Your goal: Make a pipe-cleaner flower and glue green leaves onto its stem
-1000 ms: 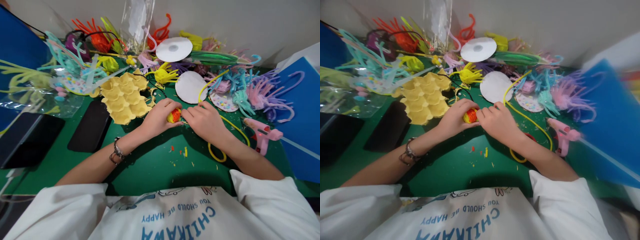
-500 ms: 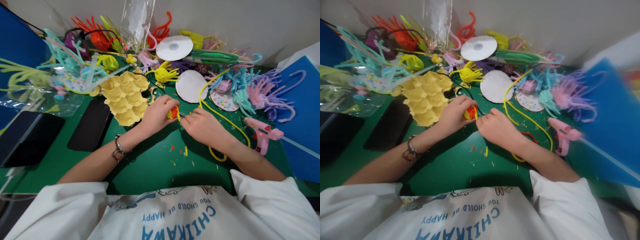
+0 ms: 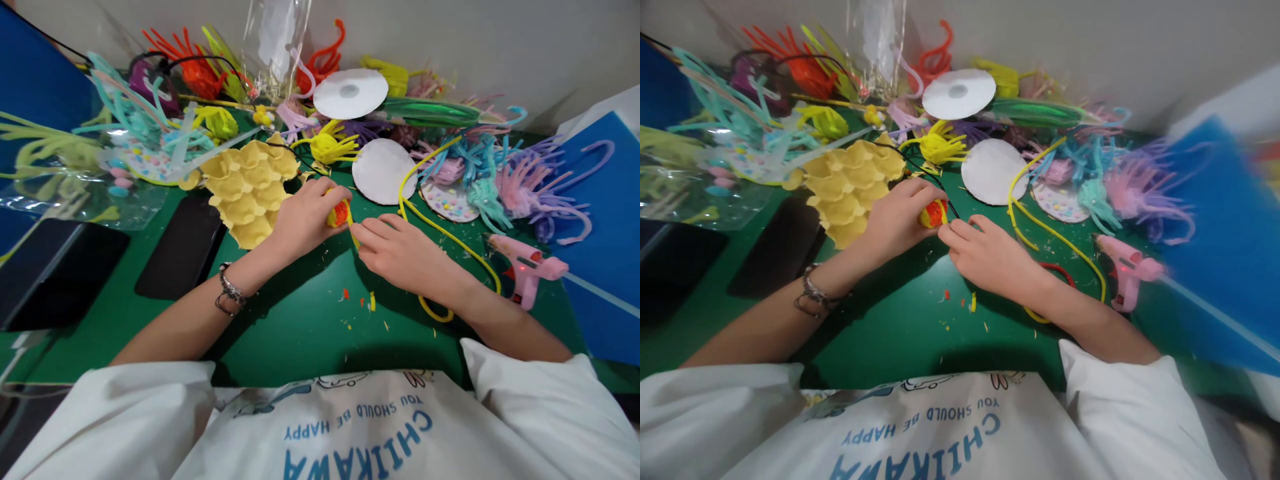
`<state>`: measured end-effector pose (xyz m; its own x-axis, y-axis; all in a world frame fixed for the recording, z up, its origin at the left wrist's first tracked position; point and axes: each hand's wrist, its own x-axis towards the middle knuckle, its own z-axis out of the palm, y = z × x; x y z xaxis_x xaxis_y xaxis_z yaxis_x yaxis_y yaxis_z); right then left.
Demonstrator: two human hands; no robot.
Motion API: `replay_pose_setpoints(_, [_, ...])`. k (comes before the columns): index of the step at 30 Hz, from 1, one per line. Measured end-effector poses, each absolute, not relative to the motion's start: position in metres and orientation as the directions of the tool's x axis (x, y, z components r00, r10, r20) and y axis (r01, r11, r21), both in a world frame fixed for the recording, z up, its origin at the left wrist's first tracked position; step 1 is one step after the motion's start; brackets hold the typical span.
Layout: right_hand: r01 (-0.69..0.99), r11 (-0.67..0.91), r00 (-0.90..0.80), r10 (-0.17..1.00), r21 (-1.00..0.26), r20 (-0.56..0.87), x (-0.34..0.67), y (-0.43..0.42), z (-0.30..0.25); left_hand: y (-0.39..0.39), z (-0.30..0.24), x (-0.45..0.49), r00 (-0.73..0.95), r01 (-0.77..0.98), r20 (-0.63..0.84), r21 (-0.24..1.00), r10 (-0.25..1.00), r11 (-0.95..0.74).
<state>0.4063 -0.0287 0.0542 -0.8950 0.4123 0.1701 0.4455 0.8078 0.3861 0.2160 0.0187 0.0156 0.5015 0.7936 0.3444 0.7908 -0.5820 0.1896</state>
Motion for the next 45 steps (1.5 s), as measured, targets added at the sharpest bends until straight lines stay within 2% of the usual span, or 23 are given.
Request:
replay_pose_setpoints(7, [0.425, 0.82, -0.903, 0.41, 0.383, 0.124, 0.406, -0.031, 0.056, 0.02, 0.019, 0.213, 0.501, 0.796, 0.319, 0.194, 0.804, -0.573])
replay_pose_setpoints(12, [0.393, 0.863, -0.919, 0.381, 0.316, 0.103, 0.406, -0.031, 0.052, 0.023, 0.028, 0.208, 0.469, 0.825, 0.26, 0.213, 0.844, -0.523])
replay_pose_setpoints(18, [0.379, 0.876, -0.925, 0.371, 0.3, 0.083, 0.405, -0.029, 0.051, 0.025, 0.034, 0.204, 0.457, 0.836, 0.221, 0.223, 0.862, -0.5])
replay_pose_setpoints(27, [0.375, 0.865, -0.925, 0.372, 0.334, 0.074, 0.408, -0.031, 0.056, 0.028, 0.034, 0.201, 0.474, 0.853, 0.161, 0.161, 0.866, -0.496])
replay_pose_setpoints(35, [0.337, 0.897, -0.94, 0.335, 0.286, 0.057, 0.407, -0.032, 0.057, 0.029, 0.03, 0.201, 0.522, 0.827, 0.181, 0.135, 0.834, -0.546])
replay_pose_setpoints(39, [0.347, 0.891, -0.938, 0.337, 0.294, 0.083, 0.407, -0.031, 0.06, 0.029, 0.031, 0.201, 0.503, 0.823, 0.169, 0.205, 0.848, -0.529])
replay_pose_setpoints(45, [0.434, 0.845, -0.9, 0.393, 0.313, 0.188, 0.415, -0.024, 0.071, 0.026, 0.036, 0.205, 0.393, 0.789, 0.155, 0.449, 0.907, -0.419])
